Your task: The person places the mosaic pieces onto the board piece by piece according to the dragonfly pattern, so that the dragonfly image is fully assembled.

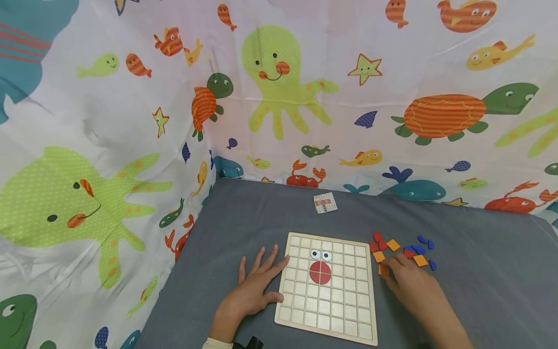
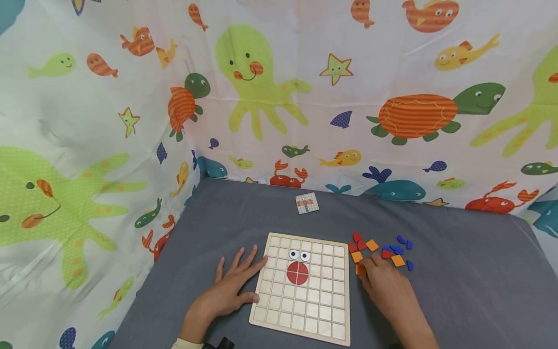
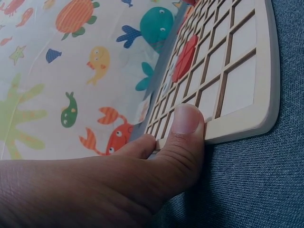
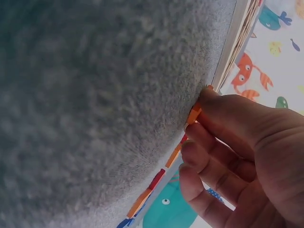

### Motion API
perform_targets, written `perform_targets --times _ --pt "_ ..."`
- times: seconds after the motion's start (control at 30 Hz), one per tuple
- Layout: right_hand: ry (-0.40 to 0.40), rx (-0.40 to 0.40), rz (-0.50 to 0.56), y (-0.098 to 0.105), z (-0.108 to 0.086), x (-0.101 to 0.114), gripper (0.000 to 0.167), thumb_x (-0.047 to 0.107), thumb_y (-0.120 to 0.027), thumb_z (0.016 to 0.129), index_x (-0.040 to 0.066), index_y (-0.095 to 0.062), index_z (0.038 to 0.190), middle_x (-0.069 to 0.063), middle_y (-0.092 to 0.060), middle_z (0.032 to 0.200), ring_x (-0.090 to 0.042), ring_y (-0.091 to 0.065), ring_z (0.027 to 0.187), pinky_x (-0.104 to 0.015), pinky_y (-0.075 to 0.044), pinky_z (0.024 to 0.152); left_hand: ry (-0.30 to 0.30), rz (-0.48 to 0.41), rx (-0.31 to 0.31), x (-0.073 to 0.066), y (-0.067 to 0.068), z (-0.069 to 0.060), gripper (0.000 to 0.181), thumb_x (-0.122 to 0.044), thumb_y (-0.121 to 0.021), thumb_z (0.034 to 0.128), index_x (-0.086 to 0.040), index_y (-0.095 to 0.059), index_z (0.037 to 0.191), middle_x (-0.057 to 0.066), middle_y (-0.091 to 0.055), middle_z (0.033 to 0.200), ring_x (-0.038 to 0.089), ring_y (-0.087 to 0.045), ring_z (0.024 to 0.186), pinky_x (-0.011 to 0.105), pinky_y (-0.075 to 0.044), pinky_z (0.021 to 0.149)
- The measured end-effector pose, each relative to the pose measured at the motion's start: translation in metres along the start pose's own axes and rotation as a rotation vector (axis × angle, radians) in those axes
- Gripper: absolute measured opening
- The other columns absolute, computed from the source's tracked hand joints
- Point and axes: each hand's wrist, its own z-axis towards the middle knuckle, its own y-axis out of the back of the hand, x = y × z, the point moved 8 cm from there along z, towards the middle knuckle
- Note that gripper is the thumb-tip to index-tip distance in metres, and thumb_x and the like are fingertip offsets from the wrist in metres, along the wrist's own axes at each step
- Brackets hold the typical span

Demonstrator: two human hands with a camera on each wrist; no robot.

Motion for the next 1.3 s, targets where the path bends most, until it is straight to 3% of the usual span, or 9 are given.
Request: perform_targets --times 0.47,0.57,0.73,0.93,1.1,1.3 --pt "-0.050 0.148 0.095 -0.010 0.009 -0.010 0.017 0.019 -0.082 0.087 0.014 -0.068 0.095 0.002 -0.058 0.095 -0.008 -0.048 0.068 -0.027 -0.042 0.052 0.050 0.019 0.027 0.002 -0.001 0.000 0.092 -0.049 -0.072 0.0904 -0.040 -0.025 0.169 0.000 -0.005 0.179 0.038 0.005 0.164 0.076 0.018 0.118" --pt "-0.069 0.202 0.128 -0.014 0.008 -0.012 0.019 0.021 -0.081 0.088 0.015 -0.065 0.096 0.003 -0.057 0.094 -0.009 -0.049 0.069 -0.029 -0.042 0.054 0.054 0.020 0.041 -0.002 0.001 -0.001 0.093 -0.046 -0.073 0.0903 -0.038 -0.026 0.170 0.002 -0.006 0.179 0.039 0.005 0.164 0.077 0.017 0.117" --pt "-0.068 0.214 0.130 -0.012 0.010 -0.010 0.024 0.023 -0.081 0.089 0.010 -0.070 0.105 0.001 -0.061 0.099 -0.010 -0.053 0.075 -0.032 -0.048 0.058 0.042 0.015 0.035 -0.008 0.004 0.000 0.094 -0.046 -0.073 0.0900 -0.035 -0.026 0.170 0.005 -0.007 0.179 0.042 0.004 0.163 0.078 0.017 0.117" --pt "-0.026 0.199 0.107 0.002 0.015 0.008 0.025 0.028 -0.081 0.091 0.011 -0.074 0.109 0.002 -0.064 0.105 -0.007 -0.055 0.077 -0.031 -0.050 0.060 0.028 0.010 0.021 -0.008 0.004 0.002 0.096 -0.046 -0.073 0.0888 -0.034 -0.024 0.171 0.004 -0.007 0.179 0.042 0.004 0.163 0.078 0.018 0.117" --pt "0.038 0.140 0.093 0.014 0.025 0.033 0.024 0.029 -0.082 0.091 0.012 -0.073 0.105 0.001 -0.065 0.101 -0.003 -0.050 0.067 -0.024 -0.045 0.053 0.039 0.023 0.034 -0.004 0.002 0.004 0.098 -0.045 -0.075 0.0886 -0.036 -0.022 0.171 0.002 -0.005 0.179 0.040 0.004 0.164 0.078 0.018 0.117" --pt "0.122 0.080 0.146 0.014 0.037 0.067 0.019 0.023 -0.083 0.090 0.013 -0.071 0.102 0.004 -0.061 0.097 0.004 -0.045 0.062 -0.020 -0.040 0.048 0.056 0.054 0.026 0.003 -0.003 0.007 0.100 -0.046 -0.075 0.0869 -0.039 -0.021 0.170 -0.001 -0.004 0.179 0.038 0.005 0.164 0.076 0.018 0.118"
